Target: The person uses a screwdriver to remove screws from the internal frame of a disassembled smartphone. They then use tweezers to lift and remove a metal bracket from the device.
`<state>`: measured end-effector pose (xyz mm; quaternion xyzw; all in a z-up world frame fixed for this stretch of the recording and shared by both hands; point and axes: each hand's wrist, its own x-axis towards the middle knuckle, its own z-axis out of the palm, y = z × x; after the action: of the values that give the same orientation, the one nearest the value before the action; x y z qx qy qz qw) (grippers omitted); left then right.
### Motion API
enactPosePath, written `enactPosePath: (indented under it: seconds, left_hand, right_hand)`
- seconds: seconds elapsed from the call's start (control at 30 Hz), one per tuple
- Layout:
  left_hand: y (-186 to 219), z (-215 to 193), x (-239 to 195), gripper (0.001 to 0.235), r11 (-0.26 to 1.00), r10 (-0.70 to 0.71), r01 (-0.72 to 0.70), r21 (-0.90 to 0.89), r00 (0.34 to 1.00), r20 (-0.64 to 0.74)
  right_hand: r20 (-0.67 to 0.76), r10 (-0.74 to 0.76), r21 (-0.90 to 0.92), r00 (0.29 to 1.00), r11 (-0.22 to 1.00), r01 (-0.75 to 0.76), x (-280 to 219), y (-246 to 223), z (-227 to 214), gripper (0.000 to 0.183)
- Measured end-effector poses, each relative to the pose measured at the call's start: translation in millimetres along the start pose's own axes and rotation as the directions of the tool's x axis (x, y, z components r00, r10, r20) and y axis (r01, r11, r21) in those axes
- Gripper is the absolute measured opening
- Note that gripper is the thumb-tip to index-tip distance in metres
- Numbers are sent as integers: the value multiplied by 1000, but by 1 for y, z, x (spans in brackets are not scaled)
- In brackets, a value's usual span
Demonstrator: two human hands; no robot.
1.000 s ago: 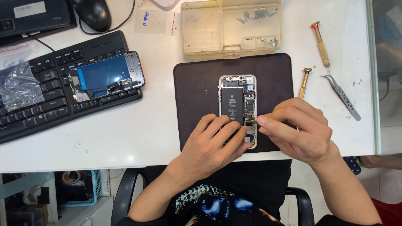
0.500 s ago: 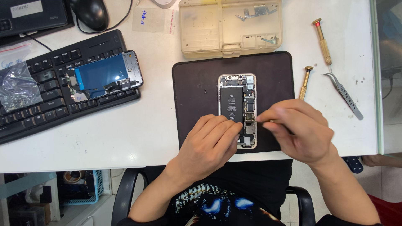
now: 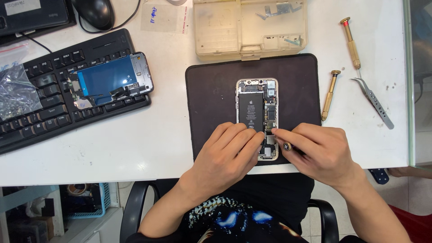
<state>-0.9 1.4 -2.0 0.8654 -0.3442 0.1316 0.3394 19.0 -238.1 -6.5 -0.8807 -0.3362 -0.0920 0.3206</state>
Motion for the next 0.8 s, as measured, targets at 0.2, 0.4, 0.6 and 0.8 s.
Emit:
enactPosePath:
  seconds: [0.2,0.4,0.6,0.8]
  left_hand:
    - [0,2,-1,30,1000,-3,3,-7,1000,-5]
    - [-2,4,-1,29,1000,6,-6,9,1000,22]
    - [-4,1,-1,59,997,-5,8,-79,999,37]
    - [-3,3,-2,55,998,-17,19,-54,999,46]
  right_hand:
    - [33,-32,-25,999,999,32,1,2,3,35]
    - [68,-31,-31,997,999,33,2,2,6,33]
    - [82,-78,-38,994,996,81,5,1,3,36]
    - [112,-78,-76,991,993,87,4,0,2,39]
